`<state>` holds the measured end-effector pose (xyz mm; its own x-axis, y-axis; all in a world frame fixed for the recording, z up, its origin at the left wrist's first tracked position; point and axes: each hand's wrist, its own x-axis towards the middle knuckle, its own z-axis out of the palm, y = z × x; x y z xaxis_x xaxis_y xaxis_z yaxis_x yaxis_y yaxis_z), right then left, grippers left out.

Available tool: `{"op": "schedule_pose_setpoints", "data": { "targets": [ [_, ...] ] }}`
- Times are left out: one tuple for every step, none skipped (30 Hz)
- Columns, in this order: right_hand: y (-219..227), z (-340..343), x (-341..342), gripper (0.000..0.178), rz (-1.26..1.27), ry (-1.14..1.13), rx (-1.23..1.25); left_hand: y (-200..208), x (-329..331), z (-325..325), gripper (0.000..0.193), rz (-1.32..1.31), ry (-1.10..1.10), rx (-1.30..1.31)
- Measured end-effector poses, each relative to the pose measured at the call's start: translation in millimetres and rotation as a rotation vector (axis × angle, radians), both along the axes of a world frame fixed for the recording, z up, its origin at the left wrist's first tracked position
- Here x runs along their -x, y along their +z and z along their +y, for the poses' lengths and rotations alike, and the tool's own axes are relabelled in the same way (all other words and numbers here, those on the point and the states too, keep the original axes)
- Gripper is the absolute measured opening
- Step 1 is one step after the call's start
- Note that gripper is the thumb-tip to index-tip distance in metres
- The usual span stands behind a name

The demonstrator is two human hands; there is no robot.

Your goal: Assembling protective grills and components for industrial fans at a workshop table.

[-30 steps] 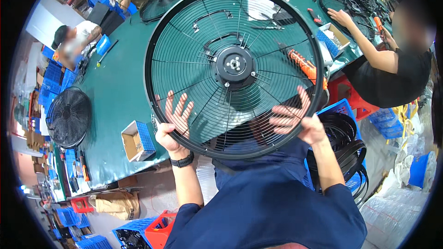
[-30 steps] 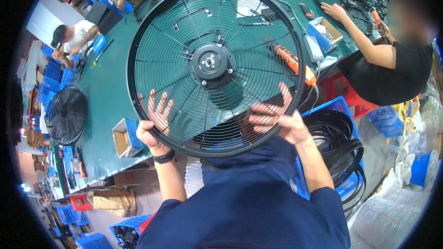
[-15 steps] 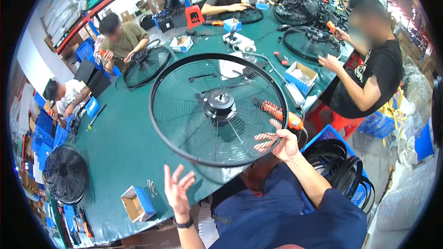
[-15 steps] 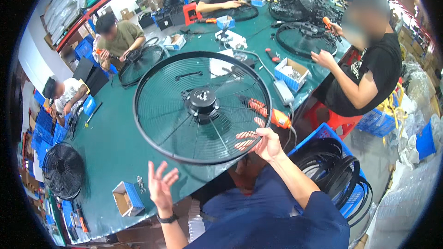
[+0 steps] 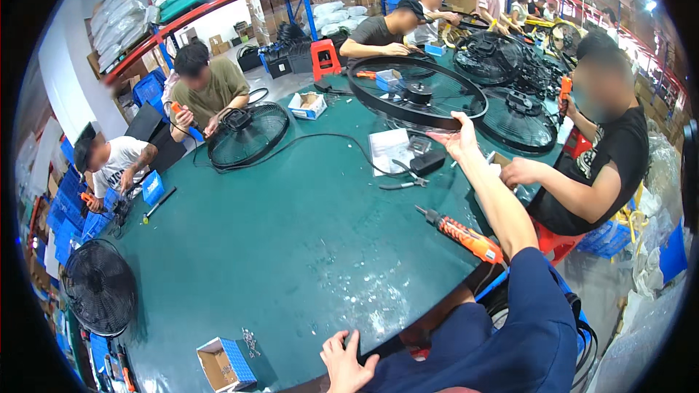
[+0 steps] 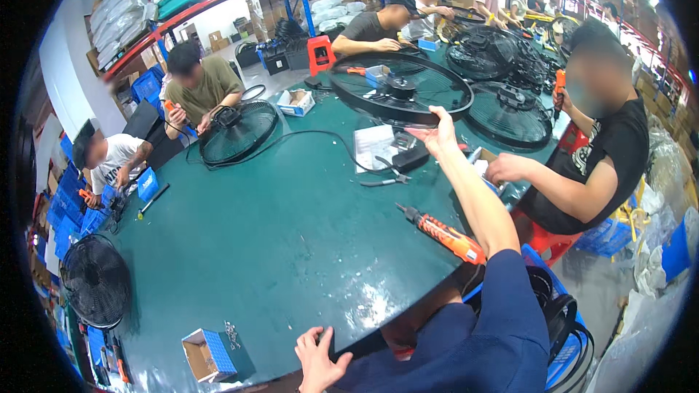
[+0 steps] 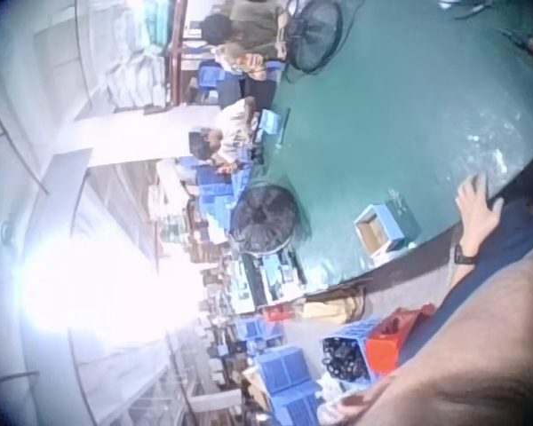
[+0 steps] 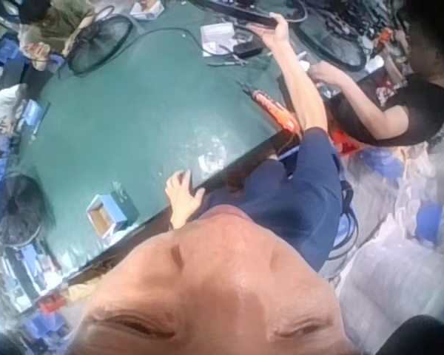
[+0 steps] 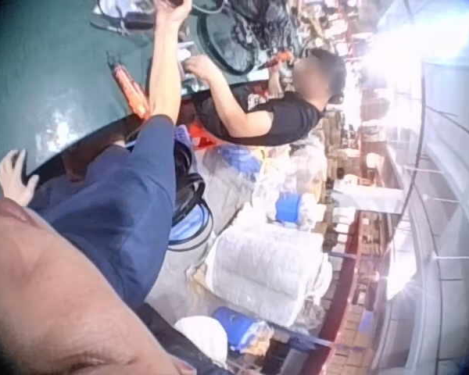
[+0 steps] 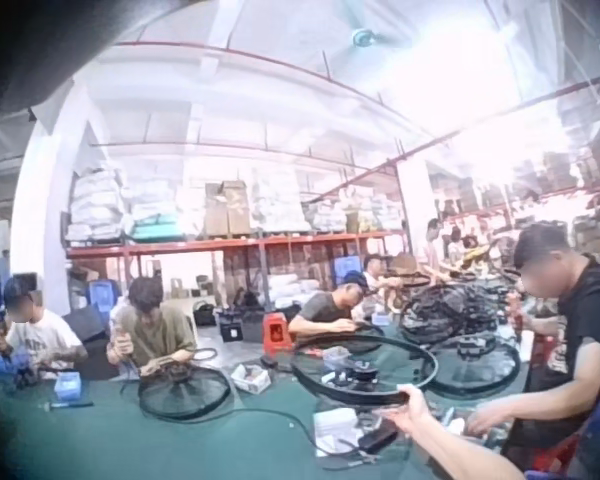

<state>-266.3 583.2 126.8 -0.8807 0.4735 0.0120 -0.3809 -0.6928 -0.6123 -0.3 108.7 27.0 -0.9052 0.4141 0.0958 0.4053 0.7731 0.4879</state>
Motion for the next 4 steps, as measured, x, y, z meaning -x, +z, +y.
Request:
{"op": "schedule_pose_setpoints", "data": {
  "targets": [
    [0,7,20,0.048,-0.034,-0.040,-0.007,0,5,-1,0.067,-0.042,0.007,0.034],
    [-1,17,37,0.048,-0.067,-0.086,-0.016,-3,11,-1,0.066,-0.083,0.009,0.066],
    [-2,28,50,0.047,-0.112,-0.080,0.000,-3,15,0,0.067,-0.145,0.019,0.084],
    [-5,38,61,0.052,-0.107,-0.050,-0.010,-4,21,-2,0.069,-0.219,0.012,0.092]
  ]
}}
